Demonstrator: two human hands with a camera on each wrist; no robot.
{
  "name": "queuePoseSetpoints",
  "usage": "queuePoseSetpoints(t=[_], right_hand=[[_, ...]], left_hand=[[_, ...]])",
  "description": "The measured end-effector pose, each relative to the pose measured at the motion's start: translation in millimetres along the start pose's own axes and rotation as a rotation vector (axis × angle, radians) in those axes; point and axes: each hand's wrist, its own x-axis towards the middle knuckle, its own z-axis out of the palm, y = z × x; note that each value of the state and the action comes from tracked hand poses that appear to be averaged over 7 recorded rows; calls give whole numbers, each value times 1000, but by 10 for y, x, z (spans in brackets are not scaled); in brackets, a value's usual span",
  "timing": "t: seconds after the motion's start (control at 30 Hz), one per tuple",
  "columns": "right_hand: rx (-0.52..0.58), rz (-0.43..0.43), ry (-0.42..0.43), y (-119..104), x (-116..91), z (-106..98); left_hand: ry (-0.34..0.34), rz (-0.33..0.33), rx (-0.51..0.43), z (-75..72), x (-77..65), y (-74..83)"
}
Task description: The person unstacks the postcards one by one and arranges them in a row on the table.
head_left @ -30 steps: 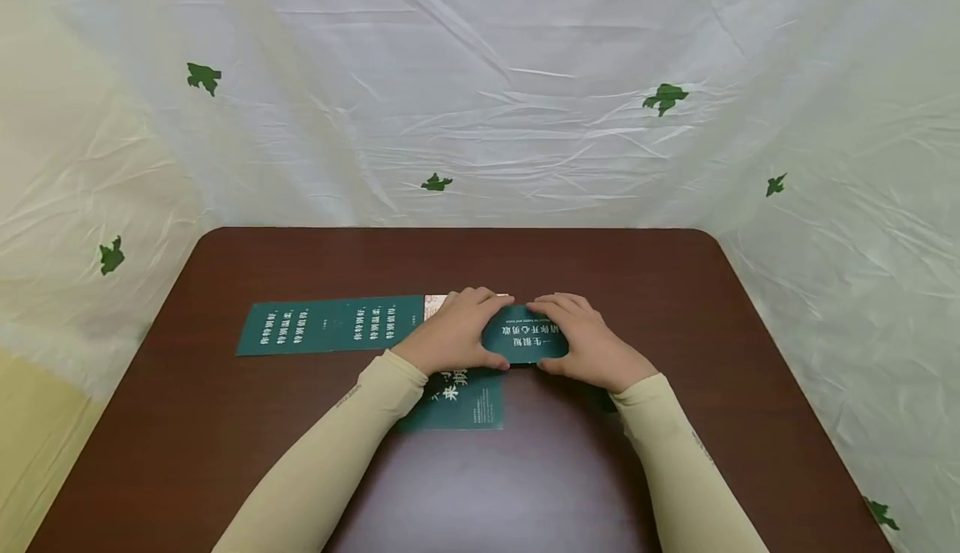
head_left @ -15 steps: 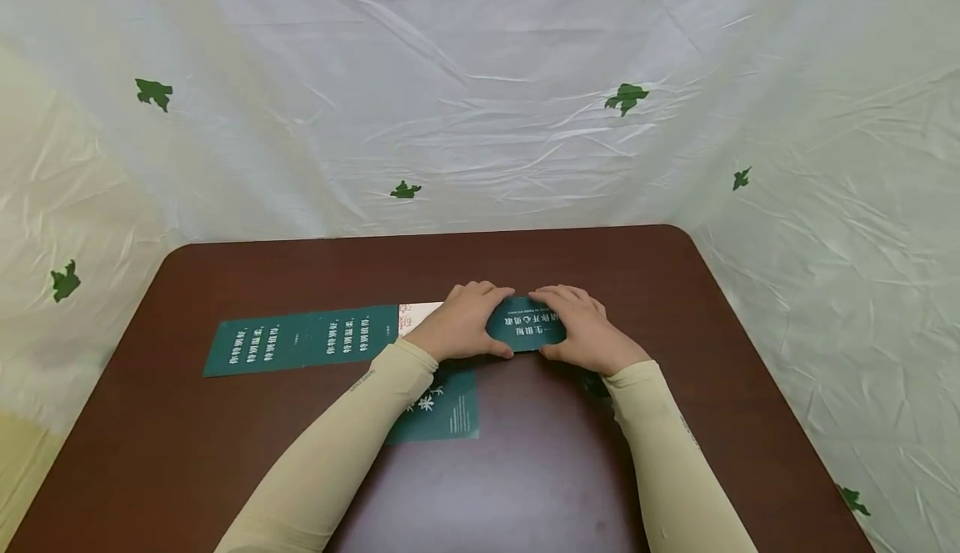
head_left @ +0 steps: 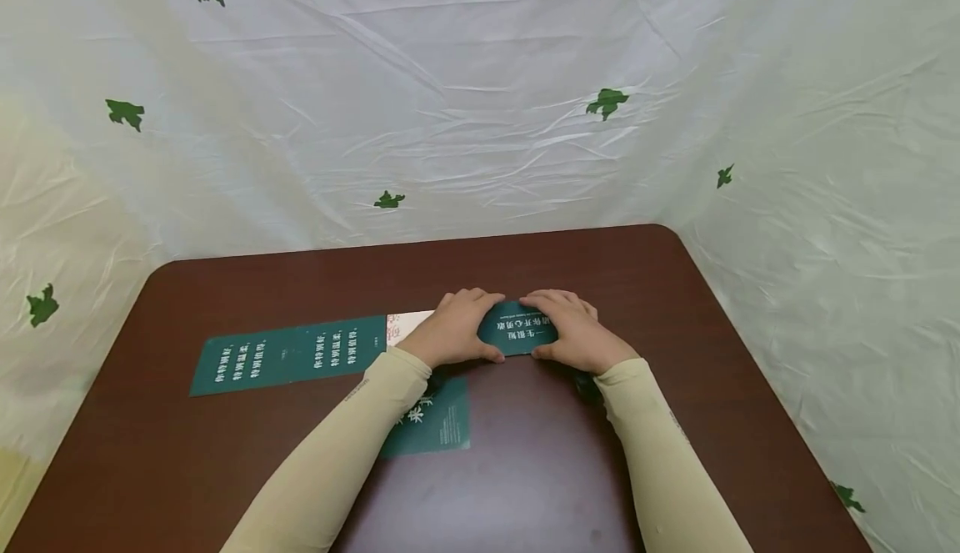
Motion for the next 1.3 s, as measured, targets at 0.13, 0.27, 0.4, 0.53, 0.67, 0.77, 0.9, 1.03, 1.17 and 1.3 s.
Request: queuePoseSetpoints(t=[0.13, 0.27, 0.4, 0.53, 0.67, 0.77, 0.9, 1.03, 1.17, 1.3], right_hand=[[4, 1, -23, -26, 51, 48], [9, 3, -40, -37, 100, 40], [7, -7, -44, -50, 141, 15], [5, -13, -42, -57, 174, -3], [9, -15, -53, -58, 201, 21], [7, -13, -68, -43, 196, 58], [-3, 0, -71, -20, 153, 73], [2, 0, -48, -22, 125, 28], [-9, -16, -1, -63, 117, -37], [-36, -46, 45, -147, 108, -70]], left_hand=[[-1, -12, -6, -16, -57, -51], [3, -23, 11, -33, -54, -72], [7, -35, 29, -65, -43, -80], [8, -38, 19, -95, -45, -87], [7, -53, 25, -88, -62, -106], [-6, -69, 25, -56, -83, -109], [-17, -69, 8, 0, -91, -89], [-4, -62, 18, 3, -118, -63], [35, -40, 19, -74, -215, -30], [105, -9, -24, -171, -366, -10]])
